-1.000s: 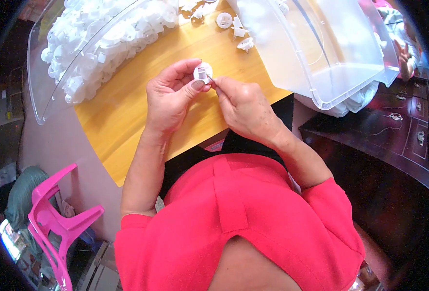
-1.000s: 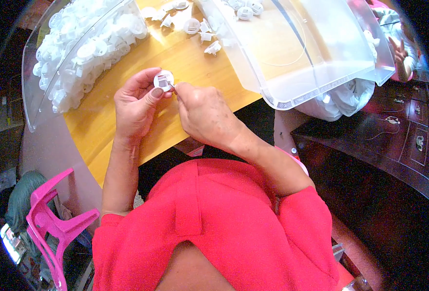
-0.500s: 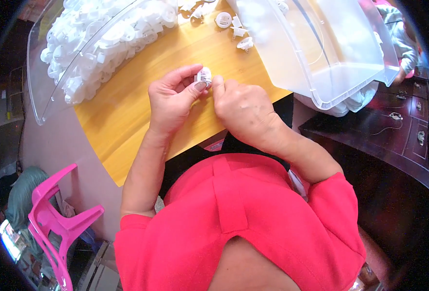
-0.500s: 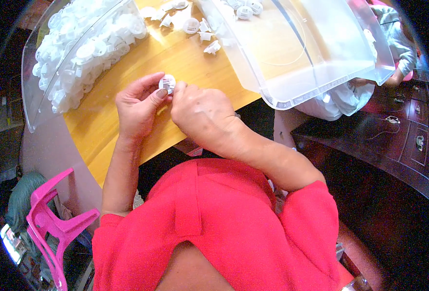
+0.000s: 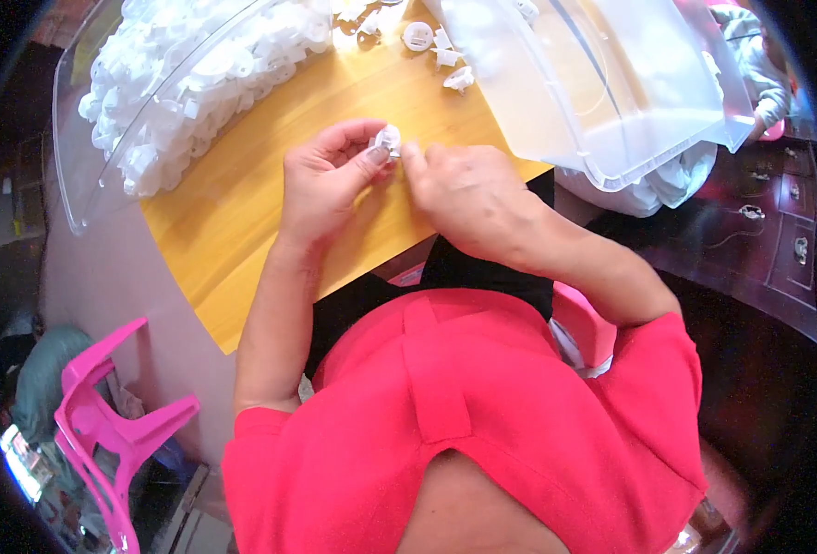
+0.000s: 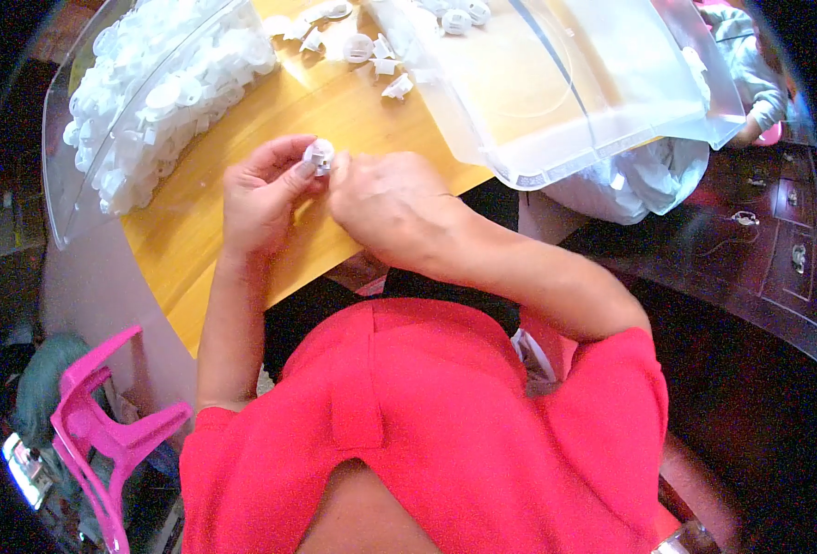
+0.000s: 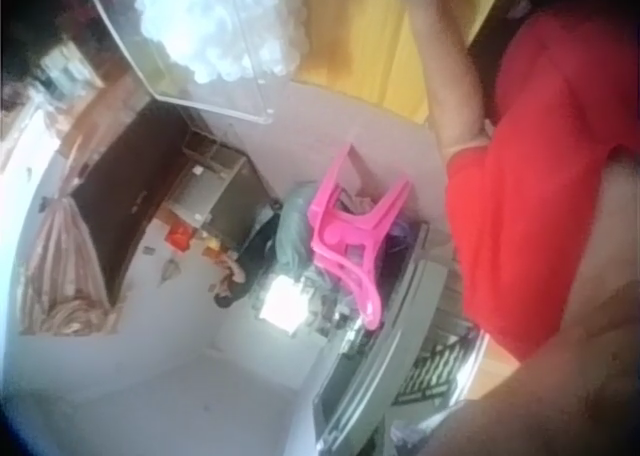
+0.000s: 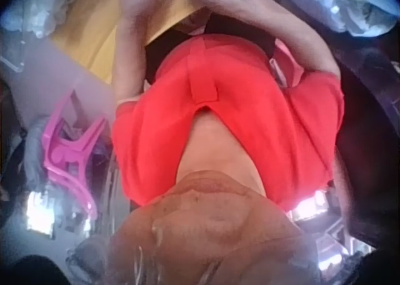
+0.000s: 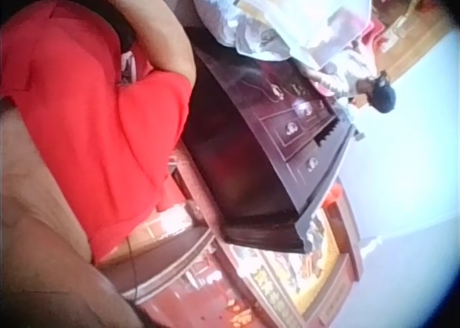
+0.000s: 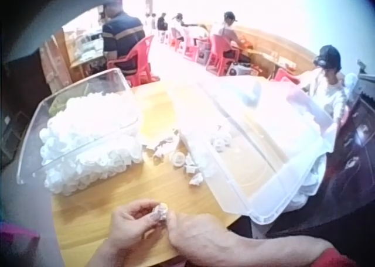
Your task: The person picks up white plastic components one by one and uses a small metal tool to press into their centers before placing them into a clear plastic bin.
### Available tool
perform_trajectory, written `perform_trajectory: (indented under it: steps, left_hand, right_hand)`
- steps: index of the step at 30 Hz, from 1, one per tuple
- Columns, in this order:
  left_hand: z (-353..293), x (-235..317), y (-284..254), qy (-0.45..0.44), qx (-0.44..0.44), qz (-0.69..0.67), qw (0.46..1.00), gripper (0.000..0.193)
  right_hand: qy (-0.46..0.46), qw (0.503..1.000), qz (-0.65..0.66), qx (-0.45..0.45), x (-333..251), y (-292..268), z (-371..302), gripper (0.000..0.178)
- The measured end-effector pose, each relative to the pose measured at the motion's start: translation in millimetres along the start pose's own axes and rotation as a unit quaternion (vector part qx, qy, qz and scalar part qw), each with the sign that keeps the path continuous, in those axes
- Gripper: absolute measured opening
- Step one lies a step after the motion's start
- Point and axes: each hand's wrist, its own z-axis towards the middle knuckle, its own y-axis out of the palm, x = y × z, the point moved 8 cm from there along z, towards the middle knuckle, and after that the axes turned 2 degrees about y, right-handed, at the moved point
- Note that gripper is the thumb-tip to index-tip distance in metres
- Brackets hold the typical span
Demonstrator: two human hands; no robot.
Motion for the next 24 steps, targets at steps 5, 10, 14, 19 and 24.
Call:
perform_trajectory:
  steps: [5,10,14,19,24]
  left_hand:
    - [4,1,-2,0.005,-0.071,-0.096,0.993,0.022]
    - [2,2,-1,0.017,-0.074,-0.077,0.994,0.023]
    - [3,1,0,0.023,-0.07,-0.063,0.995,0.022]
    - [2,1,1,0.022,-0.065,-0.041,0.997,0.021]
    - [2,1,0,0.027,-0.054,-0.012,0.998,0.02]
  right_hand:
    - [0.046,0.997,0.044,0.042,5,-10,-14,0.013]
    - [0.057,0.997,0.032,0.052,5,-13,-13,0.011]
    - [0.043,0.997,0.013,0.065,5,-17,-10,0.009]
    - [0.031,0.997,0.008,0.072,0,-21,-7,0.01]
    - [0.021,1.0,-0.009,0.008,-1,-12,-3,0.022]
